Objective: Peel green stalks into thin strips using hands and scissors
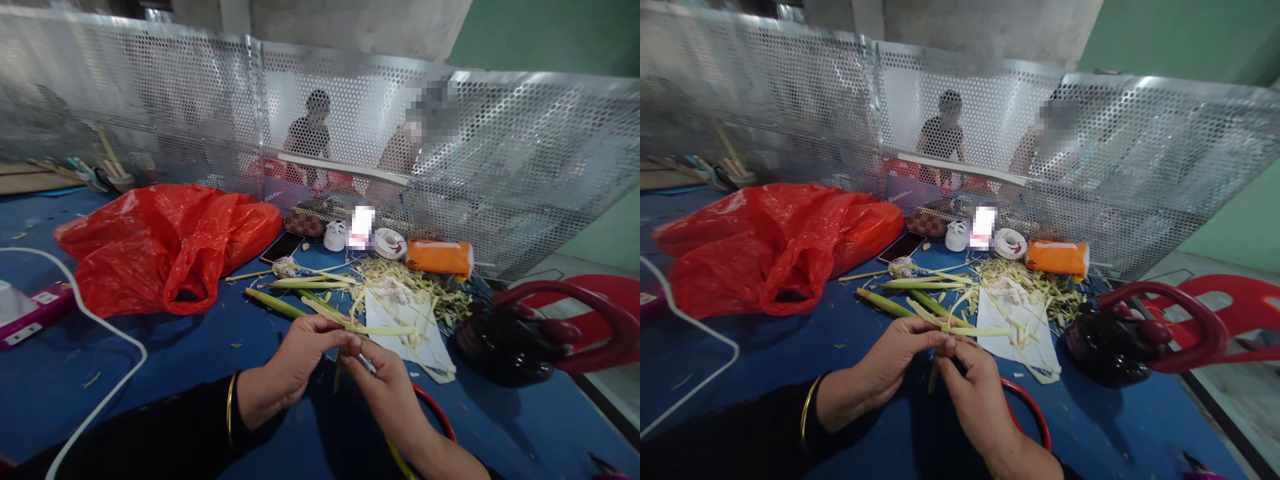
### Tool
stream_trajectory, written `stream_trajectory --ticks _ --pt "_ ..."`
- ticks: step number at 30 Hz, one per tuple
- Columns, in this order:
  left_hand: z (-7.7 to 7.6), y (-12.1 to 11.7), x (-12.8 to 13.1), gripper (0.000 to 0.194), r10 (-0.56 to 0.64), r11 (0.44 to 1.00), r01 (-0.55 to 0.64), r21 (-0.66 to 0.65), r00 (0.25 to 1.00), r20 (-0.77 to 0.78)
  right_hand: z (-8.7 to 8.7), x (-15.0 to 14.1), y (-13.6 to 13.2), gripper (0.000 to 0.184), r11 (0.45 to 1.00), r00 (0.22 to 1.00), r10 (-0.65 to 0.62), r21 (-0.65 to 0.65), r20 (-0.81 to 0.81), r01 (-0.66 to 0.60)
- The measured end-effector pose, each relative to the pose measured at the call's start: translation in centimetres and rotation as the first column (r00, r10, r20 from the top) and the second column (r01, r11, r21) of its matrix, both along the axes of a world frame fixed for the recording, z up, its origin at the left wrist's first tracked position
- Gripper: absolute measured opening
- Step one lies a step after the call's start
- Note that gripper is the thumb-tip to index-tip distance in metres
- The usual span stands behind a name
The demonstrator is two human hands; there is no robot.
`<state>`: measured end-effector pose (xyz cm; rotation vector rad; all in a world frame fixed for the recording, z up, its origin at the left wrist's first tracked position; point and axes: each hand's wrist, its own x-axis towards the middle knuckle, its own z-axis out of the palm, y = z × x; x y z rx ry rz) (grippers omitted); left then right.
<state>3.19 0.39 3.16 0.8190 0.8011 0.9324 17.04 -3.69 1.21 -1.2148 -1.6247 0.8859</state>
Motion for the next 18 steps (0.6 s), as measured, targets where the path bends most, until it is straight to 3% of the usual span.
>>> stream_trajectory --ticks 7,10,13,15,18 --pt "-0.6 0.2 0.1 0.026 0.045 0.998 -0.044 -0.043 0.999 0.027 -0.5 0.0 0.4 0.027 1.000 1.000 -0.003 -0.014 0.002 0.003" --pt "-0.6 0.7 -0.2 0.031 0.058 0.995 -0.054 -0.080 0.997 0.041 -0.6 0.4 1.0 0.026 0.991 0.988 -0.119 -0.078 -0.100 0.112" --pt "-0.4 1.1 -0.4 0.029 0.049 0.993 -0.047 -0.104 0.999 0.013 0.0 1.0 1.6 0.028 0.965 0.927 -0.258 -0.118 -0.273 0.235" --pt "-0.4 1.2 -0.5 0.025 0.015 0.994 -0.018 -0.104 0.999 -0.034 0.3 1.3 1.9 0.027 0.955 0.900 -0.297 -0.083 -0.319 0.285" --pt "-0.7 1.2 -0.4 0.024 -0.012 0.997 0.002 -0.081 0.993 -0.120 0.4 1.6 1.9 0.020 0.953 0.919 -0.279 0.038 -0.278 0.301"
